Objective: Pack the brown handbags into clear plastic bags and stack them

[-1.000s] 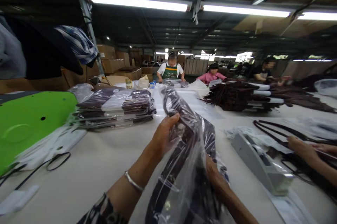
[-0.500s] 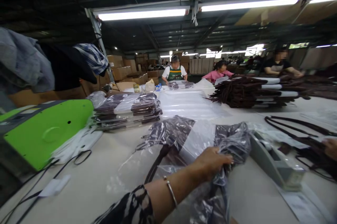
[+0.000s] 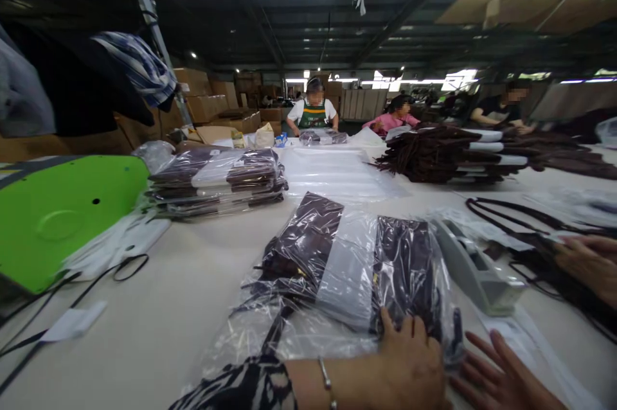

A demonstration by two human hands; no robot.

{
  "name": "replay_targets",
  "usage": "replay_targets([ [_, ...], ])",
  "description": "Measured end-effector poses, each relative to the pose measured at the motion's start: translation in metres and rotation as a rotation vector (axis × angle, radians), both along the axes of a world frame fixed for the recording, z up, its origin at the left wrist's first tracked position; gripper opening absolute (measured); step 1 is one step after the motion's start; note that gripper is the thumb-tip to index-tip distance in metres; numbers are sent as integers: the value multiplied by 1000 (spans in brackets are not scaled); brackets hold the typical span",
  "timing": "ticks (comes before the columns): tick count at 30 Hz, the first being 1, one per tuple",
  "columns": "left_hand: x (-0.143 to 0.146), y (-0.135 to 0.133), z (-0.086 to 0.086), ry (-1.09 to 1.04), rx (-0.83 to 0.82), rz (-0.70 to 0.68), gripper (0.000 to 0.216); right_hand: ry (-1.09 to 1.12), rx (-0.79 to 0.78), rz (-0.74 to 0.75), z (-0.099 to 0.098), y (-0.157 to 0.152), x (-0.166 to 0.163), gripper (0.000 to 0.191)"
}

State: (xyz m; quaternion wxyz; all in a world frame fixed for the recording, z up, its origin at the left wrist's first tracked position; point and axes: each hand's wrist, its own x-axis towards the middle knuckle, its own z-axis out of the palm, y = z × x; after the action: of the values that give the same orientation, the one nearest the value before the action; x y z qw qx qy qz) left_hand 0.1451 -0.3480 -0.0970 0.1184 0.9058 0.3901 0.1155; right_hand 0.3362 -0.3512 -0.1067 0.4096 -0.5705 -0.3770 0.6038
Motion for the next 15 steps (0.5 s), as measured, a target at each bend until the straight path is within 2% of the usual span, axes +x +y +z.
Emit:
replay_targets([
  [2, 6, -6, -10, 80, 101, -9, 61, 50, -40, -24, 20, 19, -7, 71],
  [4, 7, -9, -14, 153, 185, 6, 50, -22, 36, 68, 32, 39, -26, 65],
  [6, 4, -8, -12, 205, 270, 47, 47, -130, 134, 64, 33, 60, -47, 60],
  [8, -1, 1, -6, 241, 326, 76, 47, -186, 196, 19, 25, 81, -63, 57],
  [12, -10, 36, 16, 269, 226, 132, 44, -153, 218, -16, 10, 124, -78, 48],
  [15, -13, 53, 32, 235, 121, 176, 41, -143, 181, -11, 13, 143, -81, 41],
])
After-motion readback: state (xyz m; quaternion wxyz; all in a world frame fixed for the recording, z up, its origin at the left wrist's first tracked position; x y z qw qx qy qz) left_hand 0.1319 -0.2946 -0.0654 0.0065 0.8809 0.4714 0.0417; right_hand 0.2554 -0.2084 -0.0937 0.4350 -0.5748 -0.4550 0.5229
